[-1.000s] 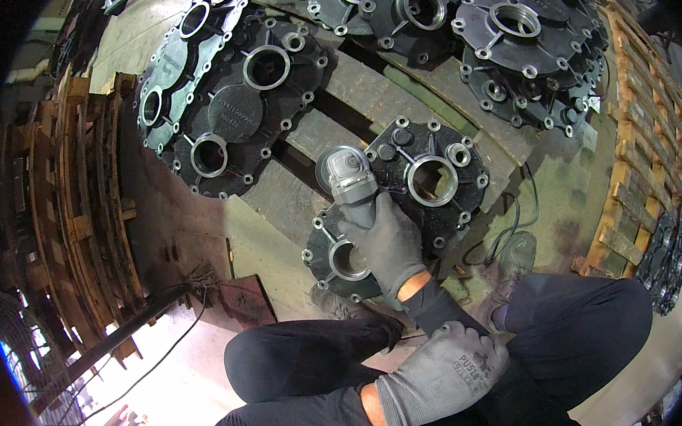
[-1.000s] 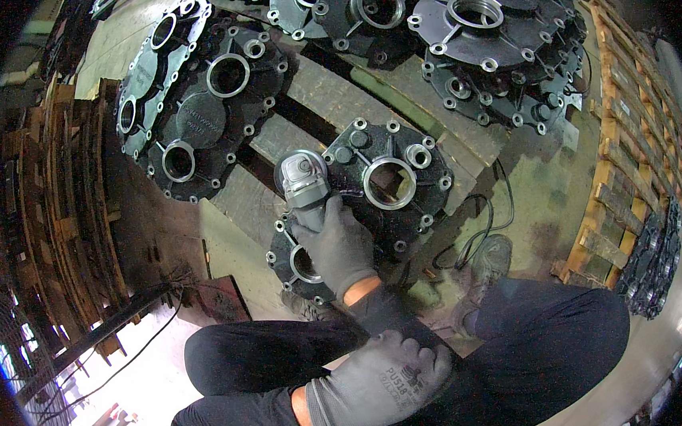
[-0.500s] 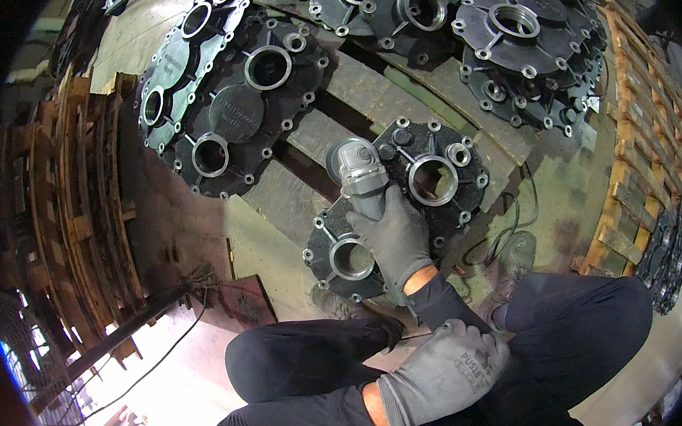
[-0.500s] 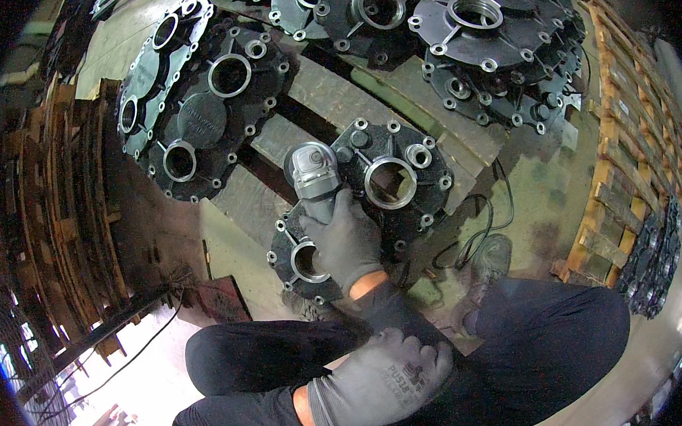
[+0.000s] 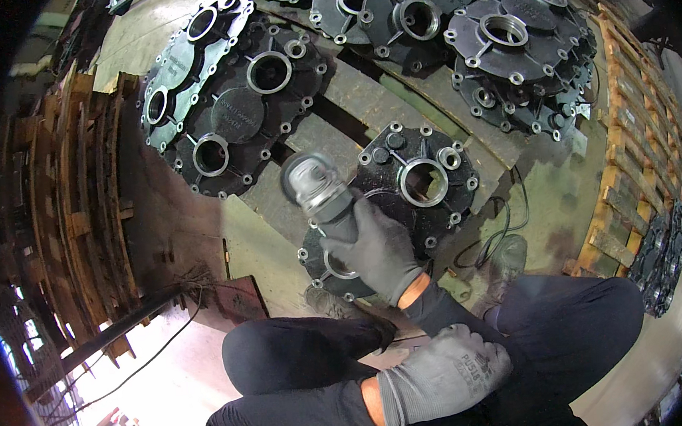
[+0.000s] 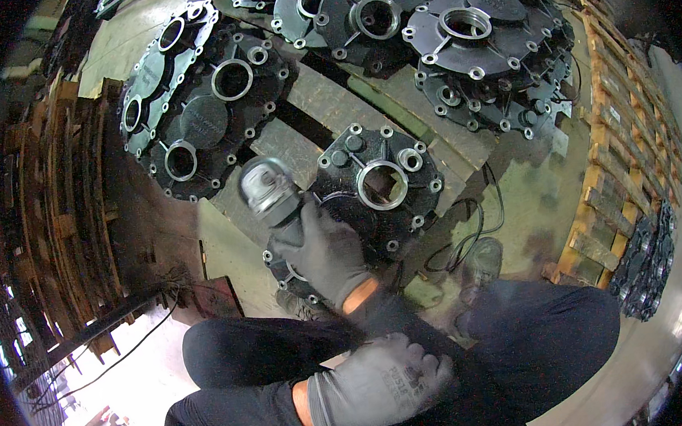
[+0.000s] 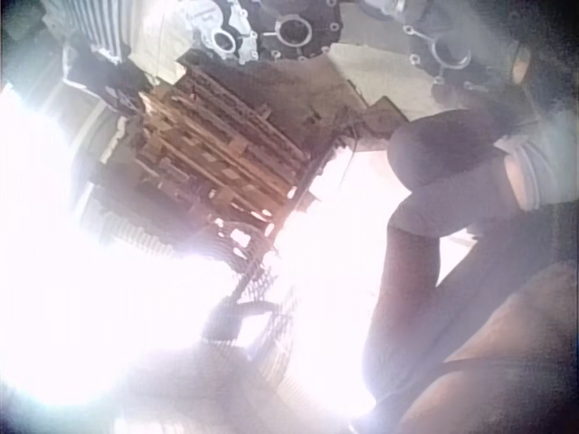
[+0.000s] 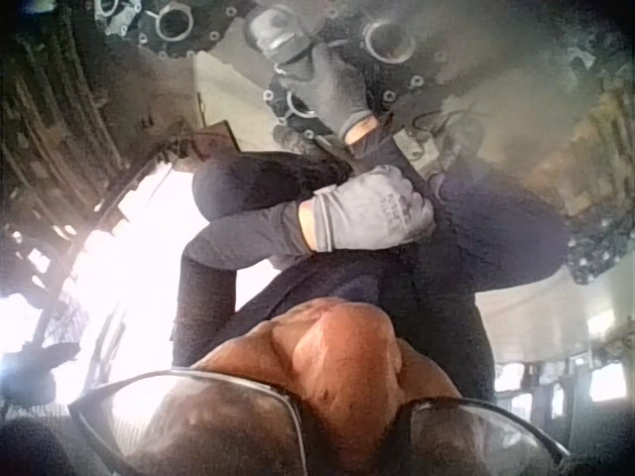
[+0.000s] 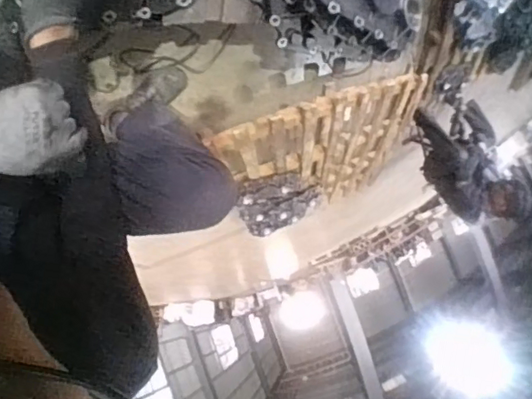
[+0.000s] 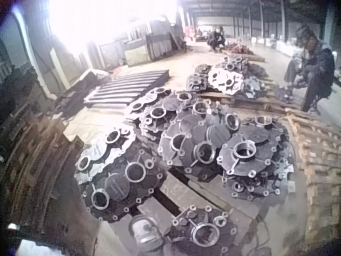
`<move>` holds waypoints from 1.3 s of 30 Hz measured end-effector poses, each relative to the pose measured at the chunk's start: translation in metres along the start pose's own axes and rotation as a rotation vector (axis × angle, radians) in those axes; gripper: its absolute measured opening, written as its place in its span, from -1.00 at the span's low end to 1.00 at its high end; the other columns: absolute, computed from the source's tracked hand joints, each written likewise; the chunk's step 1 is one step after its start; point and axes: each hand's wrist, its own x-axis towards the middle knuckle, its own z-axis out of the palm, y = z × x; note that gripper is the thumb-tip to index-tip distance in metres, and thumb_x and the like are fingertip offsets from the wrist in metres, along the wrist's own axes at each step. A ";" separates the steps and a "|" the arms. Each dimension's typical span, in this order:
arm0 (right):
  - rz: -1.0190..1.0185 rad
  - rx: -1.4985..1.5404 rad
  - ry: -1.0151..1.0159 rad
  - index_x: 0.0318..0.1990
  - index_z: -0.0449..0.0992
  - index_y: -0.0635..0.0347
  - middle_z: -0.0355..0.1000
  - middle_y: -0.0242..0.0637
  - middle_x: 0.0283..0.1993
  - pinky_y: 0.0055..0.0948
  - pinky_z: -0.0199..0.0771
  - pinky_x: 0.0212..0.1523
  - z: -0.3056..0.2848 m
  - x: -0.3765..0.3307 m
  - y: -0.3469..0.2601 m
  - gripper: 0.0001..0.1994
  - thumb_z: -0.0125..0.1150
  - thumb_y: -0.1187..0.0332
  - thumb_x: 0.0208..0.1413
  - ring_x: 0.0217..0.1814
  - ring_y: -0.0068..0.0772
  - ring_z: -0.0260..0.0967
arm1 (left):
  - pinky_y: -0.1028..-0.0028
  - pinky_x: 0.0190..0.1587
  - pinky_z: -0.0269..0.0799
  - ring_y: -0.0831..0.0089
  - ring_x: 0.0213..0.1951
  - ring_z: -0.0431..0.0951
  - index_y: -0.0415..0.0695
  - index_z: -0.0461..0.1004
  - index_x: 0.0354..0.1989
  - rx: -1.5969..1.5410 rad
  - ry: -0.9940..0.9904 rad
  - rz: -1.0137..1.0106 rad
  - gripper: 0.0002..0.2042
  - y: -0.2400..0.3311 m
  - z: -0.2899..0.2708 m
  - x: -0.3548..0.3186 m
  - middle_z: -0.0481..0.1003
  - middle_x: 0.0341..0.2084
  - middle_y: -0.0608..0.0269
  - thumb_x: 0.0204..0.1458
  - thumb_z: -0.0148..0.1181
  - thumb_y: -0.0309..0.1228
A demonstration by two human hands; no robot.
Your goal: The person sits on the floor and uses an angle grinder to smooth the edges and surfaces of several metal engine components. They handle each part individually, rotating them to access different areas, and place finished pieces back on a wooden pallet.
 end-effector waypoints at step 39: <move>-0.117 -0.679 -0.040 0.31 0.45 0.09 0.63 0.04 0.14 0.06 0.59 0.17 -0.173 0.104 0.071 -0.31 0.52 0.00 0.08 0.16 0.21 0.62 | 0.24 -0.15 0.52 0.20 -0.30 0.65 -0.12 0.54 -0.23 -0.102 0.046 -0.028 -0.87 0.043 0.022 0.012 0.62 -0.39 0.21 0.22 0.14 -0.35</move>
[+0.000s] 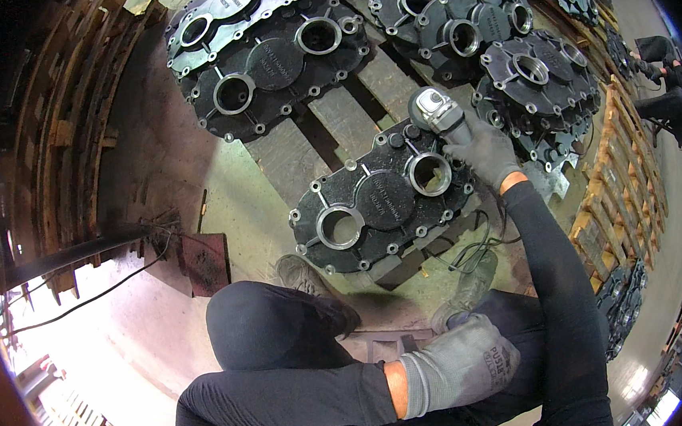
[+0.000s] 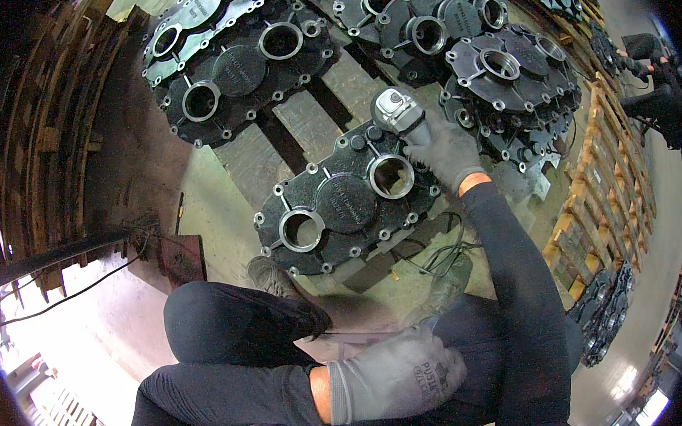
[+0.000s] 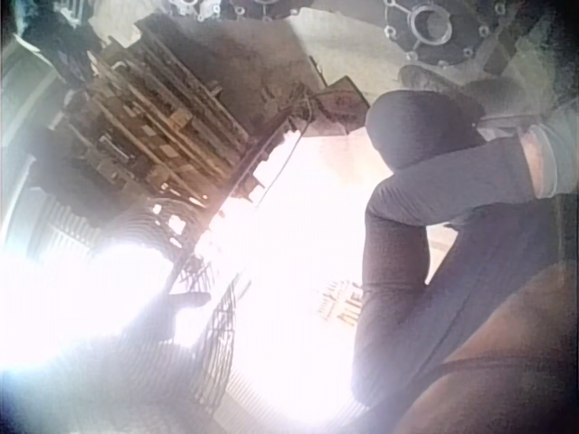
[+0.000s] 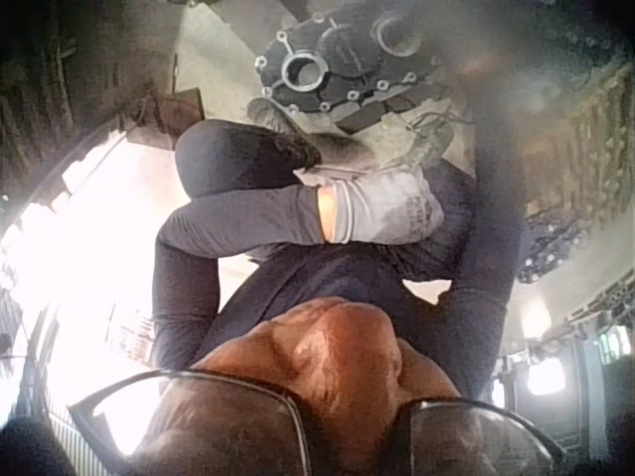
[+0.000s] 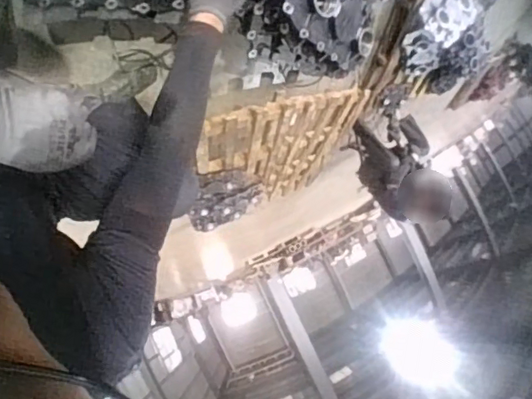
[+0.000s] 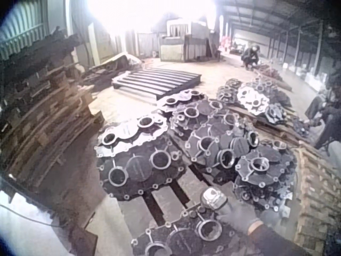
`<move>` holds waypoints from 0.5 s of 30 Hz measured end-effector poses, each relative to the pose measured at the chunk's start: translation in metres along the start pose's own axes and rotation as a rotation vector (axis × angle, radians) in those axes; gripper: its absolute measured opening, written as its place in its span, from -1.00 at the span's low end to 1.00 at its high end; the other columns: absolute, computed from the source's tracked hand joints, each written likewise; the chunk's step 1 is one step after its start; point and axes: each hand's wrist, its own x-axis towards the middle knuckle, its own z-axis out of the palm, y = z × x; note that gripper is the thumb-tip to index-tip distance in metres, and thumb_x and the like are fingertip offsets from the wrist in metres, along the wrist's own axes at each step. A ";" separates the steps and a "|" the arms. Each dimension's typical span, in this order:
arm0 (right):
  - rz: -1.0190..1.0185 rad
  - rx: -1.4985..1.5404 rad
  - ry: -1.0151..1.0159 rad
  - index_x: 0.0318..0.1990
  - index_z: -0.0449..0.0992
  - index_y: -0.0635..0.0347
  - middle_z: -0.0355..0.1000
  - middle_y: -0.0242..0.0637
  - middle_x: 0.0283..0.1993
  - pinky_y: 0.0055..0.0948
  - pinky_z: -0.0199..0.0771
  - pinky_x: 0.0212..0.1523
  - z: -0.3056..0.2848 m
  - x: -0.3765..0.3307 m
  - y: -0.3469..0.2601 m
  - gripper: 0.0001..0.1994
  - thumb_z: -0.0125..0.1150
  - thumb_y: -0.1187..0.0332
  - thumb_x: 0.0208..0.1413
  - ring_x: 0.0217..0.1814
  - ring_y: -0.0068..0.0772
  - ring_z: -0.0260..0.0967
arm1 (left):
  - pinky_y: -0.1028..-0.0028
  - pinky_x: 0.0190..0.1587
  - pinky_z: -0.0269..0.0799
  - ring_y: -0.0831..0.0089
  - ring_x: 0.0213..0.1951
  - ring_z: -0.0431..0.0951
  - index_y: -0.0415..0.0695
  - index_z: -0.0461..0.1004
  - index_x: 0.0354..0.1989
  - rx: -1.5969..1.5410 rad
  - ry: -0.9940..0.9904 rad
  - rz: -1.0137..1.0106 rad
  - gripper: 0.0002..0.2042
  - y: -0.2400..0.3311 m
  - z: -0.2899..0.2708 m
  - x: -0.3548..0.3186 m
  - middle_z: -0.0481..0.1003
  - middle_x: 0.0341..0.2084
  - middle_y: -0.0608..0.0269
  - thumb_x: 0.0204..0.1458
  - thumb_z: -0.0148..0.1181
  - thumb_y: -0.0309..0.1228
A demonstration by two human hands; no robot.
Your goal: The person sits on the floor and uses an angle grinder to smooth the edges and surfaces of several metal engine components. They handle each part individually, rotating them to access different areas, and place finished pieces back on a wooden pallet.
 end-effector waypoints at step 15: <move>-0.109 -0.088 -0.028 0.34 0.43 0.04 0.62 0.04 0.16 0.04 0.57 0.20 -0.008 0.018 0.006 -0.27 0.58 0.04 0.03 0.20 0.18 0.59 | 0.24 -0.13 0.54 0.17 -0.30 0.65 -0.16 0.54 -0.20 0.022 -0.093 -0.024 -0.86 -0.001 -0.002 0.005 0.62 -0.39 0.17 0.20 0.15 -0.38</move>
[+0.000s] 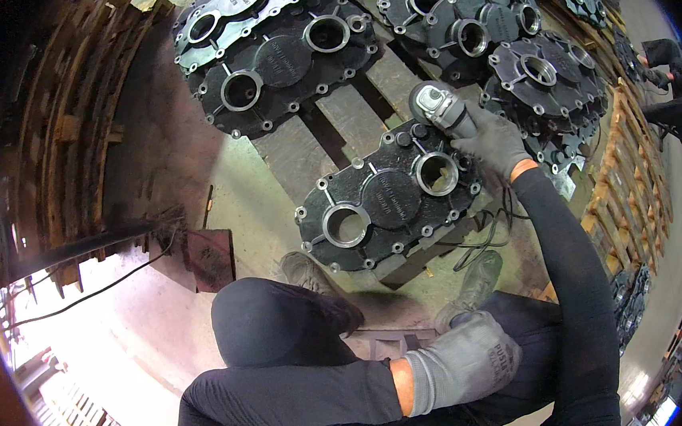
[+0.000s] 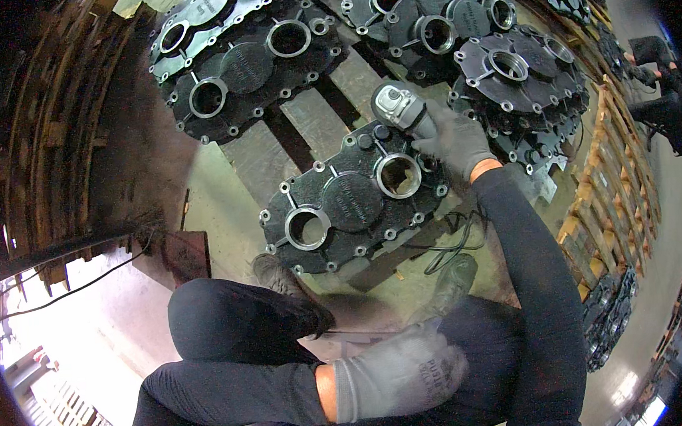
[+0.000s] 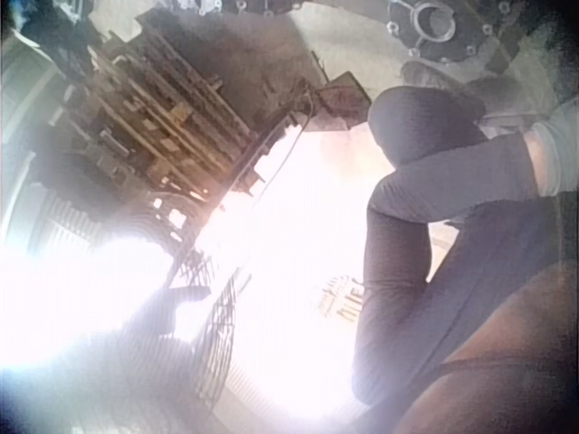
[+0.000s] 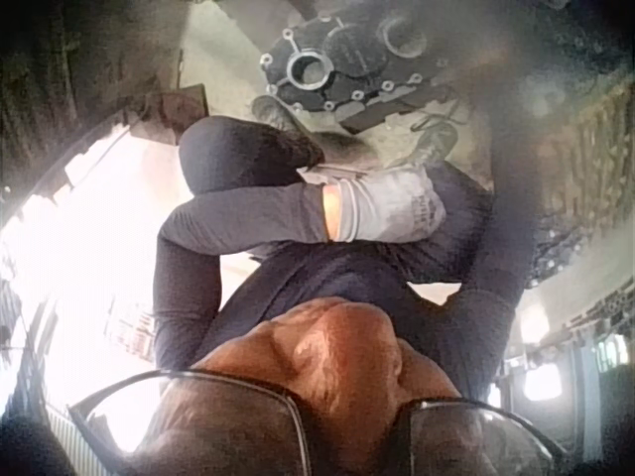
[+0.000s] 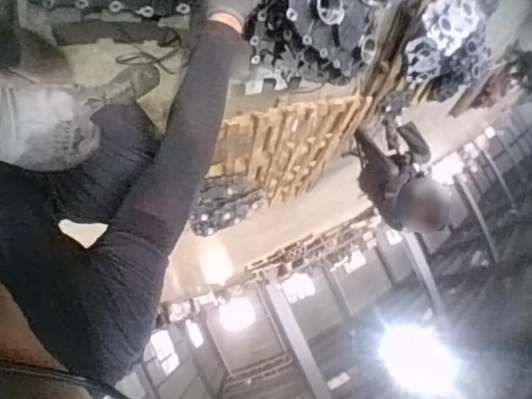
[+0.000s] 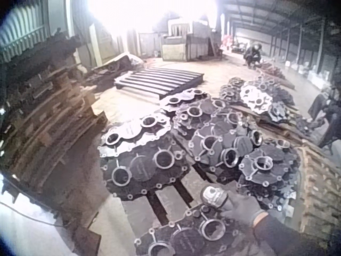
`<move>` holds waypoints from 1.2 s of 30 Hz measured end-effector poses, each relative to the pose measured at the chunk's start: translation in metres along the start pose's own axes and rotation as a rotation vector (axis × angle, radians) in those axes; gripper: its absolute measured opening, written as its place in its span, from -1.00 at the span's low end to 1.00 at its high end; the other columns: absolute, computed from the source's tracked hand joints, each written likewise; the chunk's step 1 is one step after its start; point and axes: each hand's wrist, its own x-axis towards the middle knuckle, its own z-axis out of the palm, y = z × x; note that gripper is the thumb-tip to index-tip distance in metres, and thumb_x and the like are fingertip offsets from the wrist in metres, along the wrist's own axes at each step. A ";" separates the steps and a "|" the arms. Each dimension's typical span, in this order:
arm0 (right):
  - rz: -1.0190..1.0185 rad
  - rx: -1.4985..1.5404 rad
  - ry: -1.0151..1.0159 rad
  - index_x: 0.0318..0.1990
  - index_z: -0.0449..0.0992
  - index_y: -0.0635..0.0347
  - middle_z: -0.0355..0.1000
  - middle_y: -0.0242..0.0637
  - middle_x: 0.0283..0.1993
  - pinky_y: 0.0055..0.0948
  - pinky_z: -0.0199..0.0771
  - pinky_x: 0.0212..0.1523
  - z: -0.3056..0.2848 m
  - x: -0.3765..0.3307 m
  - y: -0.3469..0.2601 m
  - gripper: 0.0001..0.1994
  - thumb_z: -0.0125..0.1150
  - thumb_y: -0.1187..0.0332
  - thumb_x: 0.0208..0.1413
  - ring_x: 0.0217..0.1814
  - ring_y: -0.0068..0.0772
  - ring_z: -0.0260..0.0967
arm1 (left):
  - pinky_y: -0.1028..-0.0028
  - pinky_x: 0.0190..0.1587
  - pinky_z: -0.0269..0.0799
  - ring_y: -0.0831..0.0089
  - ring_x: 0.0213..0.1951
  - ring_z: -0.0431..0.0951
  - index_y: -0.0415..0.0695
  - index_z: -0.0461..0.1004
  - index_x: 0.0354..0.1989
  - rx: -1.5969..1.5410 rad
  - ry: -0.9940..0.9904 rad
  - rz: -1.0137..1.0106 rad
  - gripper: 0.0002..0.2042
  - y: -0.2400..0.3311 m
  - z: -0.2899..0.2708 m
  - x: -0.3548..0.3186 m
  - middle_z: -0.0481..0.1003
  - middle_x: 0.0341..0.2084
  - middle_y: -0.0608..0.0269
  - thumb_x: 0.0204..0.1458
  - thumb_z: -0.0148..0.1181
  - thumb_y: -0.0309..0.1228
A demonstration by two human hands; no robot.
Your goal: The person sits on the floor and uses an angle grinder to smooth the edges and surfaces of several metal engine components. They handle each part individually, rotating them to access different areas, and place finished pieces back on a wooden pallet.
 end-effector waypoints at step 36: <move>0.122 1.357 0.569 0.45 0.41 0.13 0.54 -0.10 0.33 -0.29 0.67 0.19 -0.123 -0.236 0.045 -0.46 0.21 0.11 0.45 0.25 -0.30 0.58 | 0.02 -0.21 0.62 -0.10 -0.35 0.66 -0.12 0.72 -0.29 0.146 0.692 -0.290 -0.79 -0.107 0.069 -0.070 0.65 -0.43 0.00 0.17 0.20 -0.30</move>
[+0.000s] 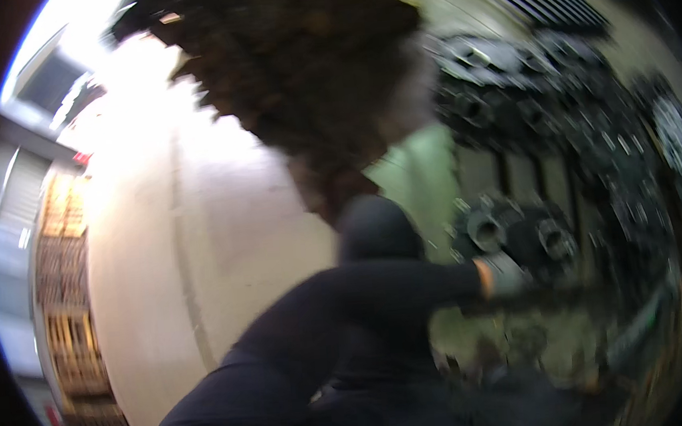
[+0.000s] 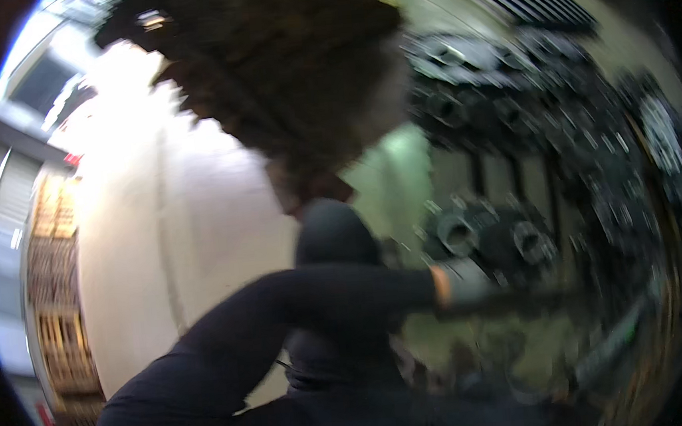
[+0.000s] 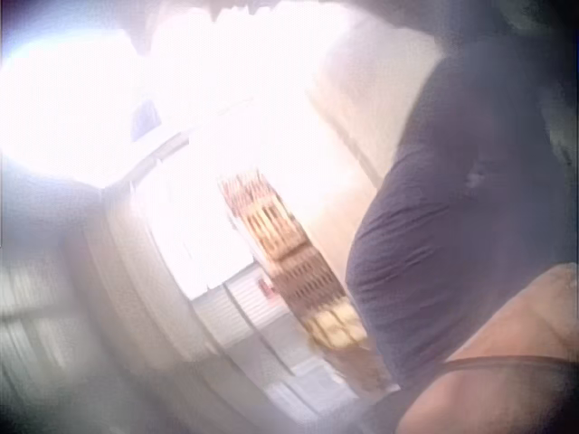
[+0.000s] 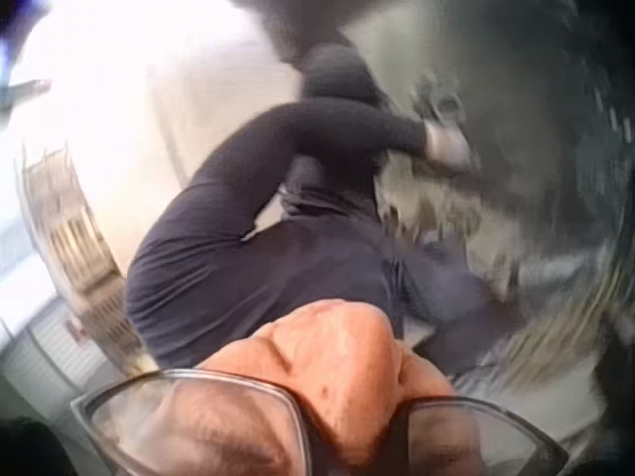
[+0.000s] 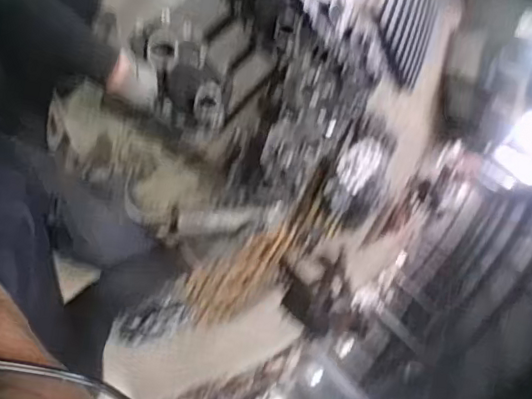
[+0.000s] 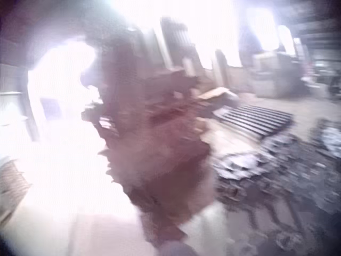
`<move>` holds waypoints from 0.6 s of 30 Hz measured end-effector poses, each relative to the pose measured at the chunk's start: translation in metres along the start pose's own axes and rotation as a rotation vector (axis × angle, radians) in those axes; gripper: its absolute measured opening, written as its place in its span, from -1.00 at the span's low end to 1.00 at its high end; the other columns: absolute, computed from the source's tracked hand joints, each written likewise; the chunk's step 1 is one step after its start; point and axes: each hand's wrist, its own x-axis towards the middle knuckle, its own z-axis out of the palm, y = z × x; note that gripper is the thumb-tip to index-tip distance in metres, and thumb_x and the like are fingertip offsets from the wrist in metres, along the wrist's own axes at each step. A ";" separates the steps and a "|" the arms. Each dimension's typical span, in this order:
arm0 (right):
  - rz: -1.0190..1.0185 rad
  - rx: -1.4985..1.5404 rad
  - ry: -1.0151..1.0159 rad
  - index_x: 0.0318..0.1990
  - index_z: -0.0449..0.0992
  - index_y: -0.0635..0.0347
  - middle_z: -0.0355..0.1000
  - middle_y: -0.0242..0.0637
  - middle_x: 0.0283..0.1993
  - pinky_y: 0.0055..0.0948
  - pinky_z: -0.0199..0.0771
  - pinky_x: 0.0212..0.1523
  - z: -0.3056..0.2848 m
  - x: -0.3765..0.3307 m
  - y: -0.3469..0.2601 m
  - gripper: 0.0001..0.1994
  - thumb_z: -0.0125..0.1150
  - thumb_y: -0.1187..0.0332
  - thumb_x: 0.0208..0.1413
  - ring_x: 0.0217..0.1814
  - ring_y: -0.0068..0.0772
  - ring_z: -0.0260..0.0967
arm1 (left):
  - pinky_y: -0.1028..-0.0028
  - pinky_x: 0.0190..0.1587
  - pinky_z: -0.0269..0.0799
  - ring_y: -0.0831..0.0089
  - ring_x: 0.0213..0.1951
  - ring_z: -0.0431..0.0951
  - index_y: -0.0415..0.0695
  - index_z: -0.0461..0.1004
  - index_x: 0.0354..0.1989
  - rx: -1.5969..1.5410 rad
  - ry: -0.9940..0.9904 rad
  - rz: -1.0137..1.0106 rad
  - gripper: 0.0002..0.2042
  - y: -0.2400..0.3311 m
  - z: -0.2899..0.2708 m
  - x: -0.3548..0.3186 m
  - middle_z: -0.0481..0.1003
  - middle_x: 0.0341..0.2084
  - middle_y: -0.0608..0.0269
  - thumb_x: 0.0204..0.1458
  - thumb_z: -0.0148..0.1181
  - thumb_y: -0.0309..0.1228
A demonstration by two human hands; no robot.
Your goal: The person sits on the floor and uses an angle grinder to smooth the edges and surfaces of several metal engine components. They handle each part individually, rotating them to access different areas, and place finished pieces back on a wooden pallet.
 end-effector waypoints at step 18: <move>0.106 0.383 0.226 0.26 0.52 0.17 0.69 -0.16 -0.13 -0.44 0.88 -0.39 0.023 -0.048 -0.072 -0.53 0.34 0.04 0.42 -0.29 -0.36 0.75 | 0.10 0.22 0.46 0.01 0.24 0.52 -0.14 0.43 0.33 0.483 -0.144 -0.200 -0.51 -0.041 0.072 0.091 0.49 0.25 -0.03 0.20 0.17 -0.39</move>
